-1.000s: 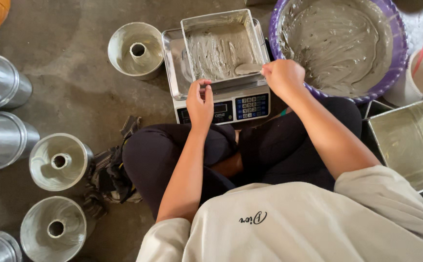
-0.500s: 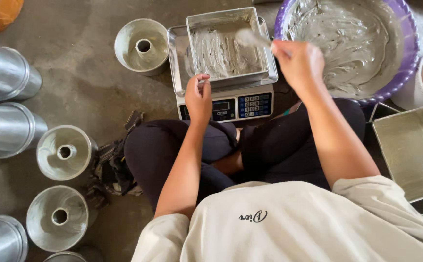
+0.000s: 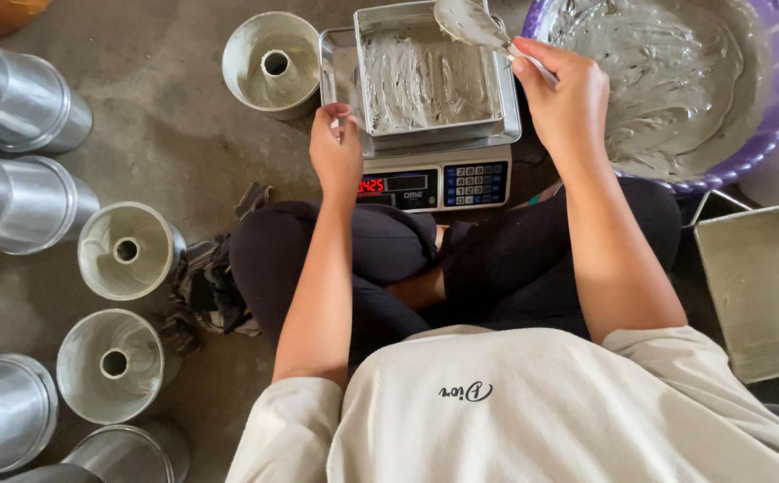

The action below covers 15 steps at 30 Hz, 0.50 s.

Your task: The person scoops a grey paste from a large purple bowl into a rectangular metal container placed on a digital scale. They repeatedly add and spread the paste to reach a target weight, then remove the filled container and reset the scale to repeat the process.

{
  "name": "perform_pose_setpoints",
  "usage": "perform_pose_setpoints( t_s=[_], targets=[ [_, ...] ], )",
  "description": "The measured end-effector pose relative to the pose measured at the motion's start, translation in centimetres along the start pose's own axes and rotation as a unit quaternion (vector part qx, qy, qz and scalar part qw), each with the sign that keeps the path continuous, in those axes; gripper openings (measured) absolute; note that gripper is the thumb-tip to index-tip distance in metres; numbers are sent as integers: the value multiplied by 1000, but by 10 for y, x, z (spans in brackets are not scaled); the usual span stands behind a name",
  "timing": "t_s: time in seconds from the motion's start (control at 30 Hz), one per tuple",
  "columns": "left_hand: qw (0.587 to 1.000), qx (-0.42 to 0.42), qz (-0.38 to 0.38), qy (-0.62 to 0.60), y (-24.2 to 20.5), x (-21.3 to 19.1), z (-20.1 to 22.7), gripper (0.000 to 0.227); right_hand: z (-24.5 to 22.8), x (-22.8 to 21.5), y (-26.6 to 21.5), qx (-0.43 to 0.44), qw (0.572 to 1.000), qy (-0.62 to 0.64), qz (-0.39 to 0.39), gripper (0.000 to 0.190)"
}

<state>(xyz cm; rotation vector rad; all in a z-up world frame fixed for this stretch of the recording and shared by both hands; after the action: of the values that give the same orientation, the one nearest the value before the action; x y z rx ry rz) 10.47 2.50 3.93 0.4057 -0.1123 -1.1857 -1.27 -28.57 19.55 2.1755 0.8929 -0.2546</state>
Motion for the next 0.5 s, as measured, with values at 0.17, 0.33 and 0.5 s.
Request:
perform_pose_setpoints(
  t_s=[0.17, 0.33, 0.5],
  targets=[
    [991, -17, -56, 119, 14, 23, -29, 33, 1, 1, -1, -6, 1000, 8, 8, 24],
    [980, 13, -91, 177, 19, 45, -48, 39, 9, 11, -7, 1, 1000, 2, 6, 25],
    [956, 53, -124, 262, 28, 72, -79, 40, 31, 34, -9, 30, 1000, 2, 5, 25]
  ],
)
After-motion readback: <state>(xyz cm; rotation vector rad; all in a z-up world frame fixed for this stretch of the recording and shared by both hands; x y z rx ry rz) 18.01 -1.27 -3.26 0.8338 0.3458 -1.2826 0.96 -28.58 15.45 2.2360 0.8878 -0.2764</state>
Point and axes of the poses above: each hand's wrist, its own y-axis towards the middle knuckle, its own x-axis out of the palm, z = x × y, the point moved 10 cm from there along y, towards the middle knuckle, and after that the axes turned 14 degrees about z, right-handed, at the moved point
